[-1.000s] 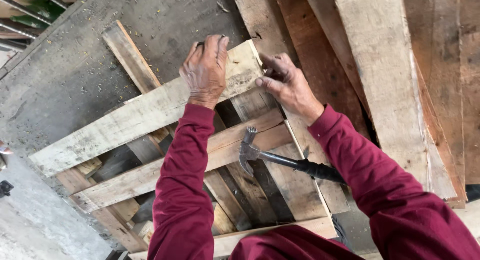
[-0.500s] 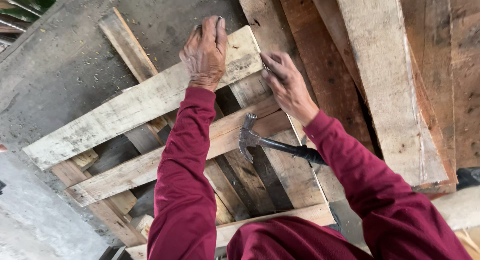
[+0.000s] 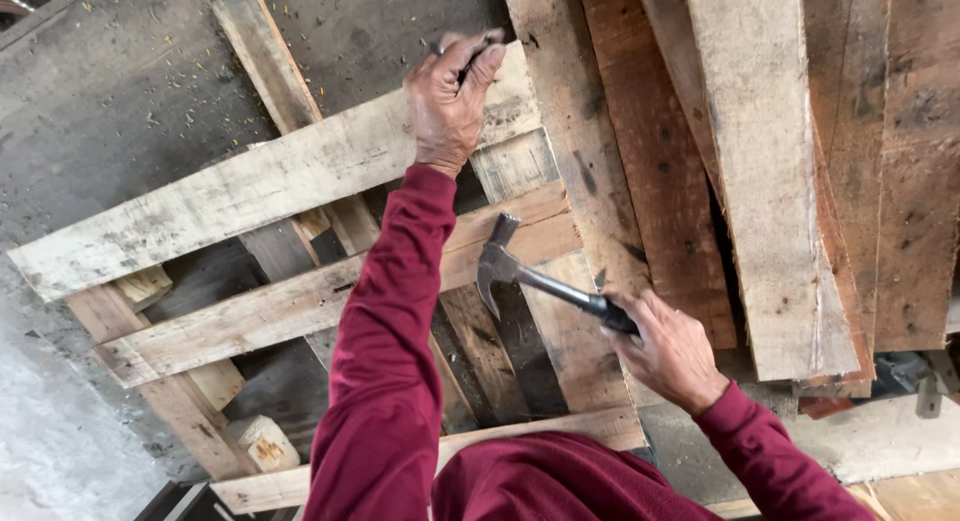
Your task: The person hammers nails into wooden planks using a hammer. They repeatedly pick up nails from a container and drive them into the wood to secure the planks together.
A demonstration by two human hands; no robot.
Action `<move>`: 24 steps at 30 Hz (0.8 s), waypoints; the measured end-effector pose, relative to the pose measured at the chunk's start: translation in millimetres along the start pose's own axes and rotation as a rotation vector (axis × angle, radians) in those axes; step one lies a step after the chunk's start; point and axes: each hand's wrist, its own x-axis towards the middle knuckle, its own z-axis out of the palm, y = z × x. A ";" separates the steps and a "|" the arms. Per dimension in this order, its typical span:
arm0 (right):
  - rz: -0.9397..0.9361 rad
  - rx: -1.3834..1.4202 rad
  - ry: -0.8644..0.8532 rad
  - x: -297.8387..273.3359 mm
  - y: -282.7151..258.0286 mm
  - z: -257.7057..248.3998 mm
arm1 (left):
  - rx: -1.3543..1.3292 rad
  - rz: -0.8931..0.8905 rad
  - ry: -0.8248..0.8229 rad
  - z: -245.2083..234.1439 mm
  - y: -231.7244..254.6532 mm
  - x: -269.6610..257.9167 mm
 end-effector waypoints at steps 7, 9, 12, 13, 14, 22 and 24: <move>-0.253 0.894 0.294 1.8 -2.6 -18.2 | 0.158 0.010 -0.018 6.2 -27.9 -1.9; -0.189 0.956 0.356 19.6 -17.1 -30.7 | 0.231 -0.001 -0.042 8.2 -29.4 -14.8; -0.239 0.945 0.414 36.3 -40.7 -59.6 | 0.350 -0.013 -0.074 11.0 -33.8 -9.9; -0.262 0.910 0.411 37.7 -46.3 -68.2 | 0.335 0.023 -0.081 10.6 -36.3 -8.9; -0.285 0.872 0.410 39.2 -49.5 -77.4 | 0.316 0.062 -0.086 12.0 -37.5 -9.1; -0.068 0.639 0.306 63.3 -74.2 -108.0 | 0.342 0.057 -0.156 11.5 -35.8 -9.4; -0.153 0.720 0.360 55.6 -75.5 -102.7 | 0.320 0.020 -0.175 10.9 -34.1 -7.0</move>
